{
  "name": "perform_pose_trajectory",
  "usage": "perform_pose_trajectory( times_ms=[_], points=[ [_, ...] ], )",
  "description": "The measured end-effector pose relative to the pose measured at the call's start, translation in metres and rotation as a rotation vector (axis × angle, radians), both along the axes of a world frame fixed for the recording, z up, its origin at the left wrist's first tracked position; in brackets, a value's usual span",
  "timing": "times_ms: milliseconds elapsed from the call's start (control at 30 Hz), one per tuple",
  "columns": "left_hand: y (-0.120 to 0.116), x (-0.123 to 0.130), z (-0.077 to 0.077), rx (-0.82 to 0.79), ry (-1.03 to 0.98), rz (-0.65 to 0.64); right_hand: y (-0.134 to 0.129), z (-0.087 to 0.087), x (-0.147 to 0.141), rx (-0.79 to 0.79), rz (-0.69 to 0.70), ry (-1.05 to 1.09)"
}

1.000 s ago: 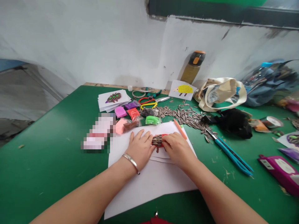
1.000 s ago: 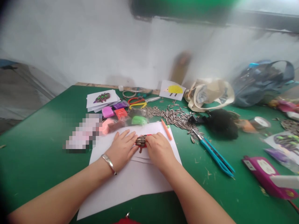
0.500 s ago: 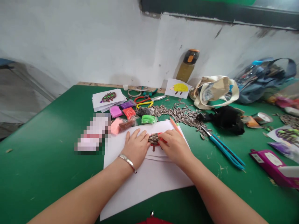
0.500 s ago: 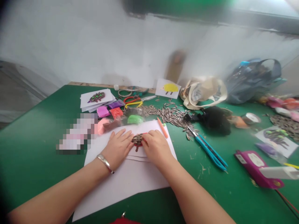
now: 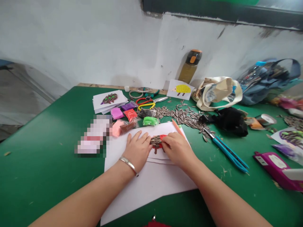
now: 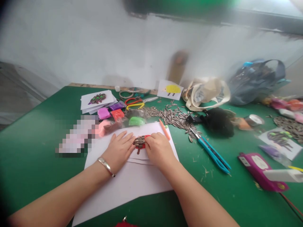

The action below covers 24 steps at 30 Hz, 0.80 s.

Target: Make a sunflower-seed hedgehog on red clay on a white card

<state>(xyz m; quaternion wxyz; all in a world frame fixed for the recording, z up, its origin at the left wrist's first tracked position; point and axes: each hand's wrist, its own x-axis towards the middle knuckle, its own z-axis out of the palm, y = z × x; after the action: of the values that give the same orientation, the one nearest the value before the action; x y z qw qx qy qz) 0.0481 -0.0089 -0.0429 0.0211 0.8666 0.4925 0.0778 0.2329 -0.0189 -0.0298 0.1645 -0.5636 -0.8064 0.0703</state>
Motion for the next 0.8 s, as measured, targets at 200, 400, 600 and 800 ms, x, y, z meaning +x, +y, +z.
perform_pose_trajectory(
  times_ms=[200, 400, 600, 800],
  points=[
    [-0.0001, 0.0003, 0.0005, 0.005, -0.005, 0.005, -0.0023, 0.0022, 0.0005, 0.029, -0.008, -0.034],
    [-0.0002, 0.0008, 0.0031, -0.009, -0.002, 0.007, -0.0008, -0.003, 0.0008, 0.035, 0.027, 0.004],
    [-0.0004, 0.0002, 0.001, 0.015, -0.006, 0.005, -0.0006, -0.0019, 0.0015, -0.035, -0.017, 0.05],
    [0.0003, -0.0005, -0.0023, 0.025, -0.011, 0.005, -0.0009, -0.0007, 0.001, -0.053, -0.024, 0.057]
  ],
)
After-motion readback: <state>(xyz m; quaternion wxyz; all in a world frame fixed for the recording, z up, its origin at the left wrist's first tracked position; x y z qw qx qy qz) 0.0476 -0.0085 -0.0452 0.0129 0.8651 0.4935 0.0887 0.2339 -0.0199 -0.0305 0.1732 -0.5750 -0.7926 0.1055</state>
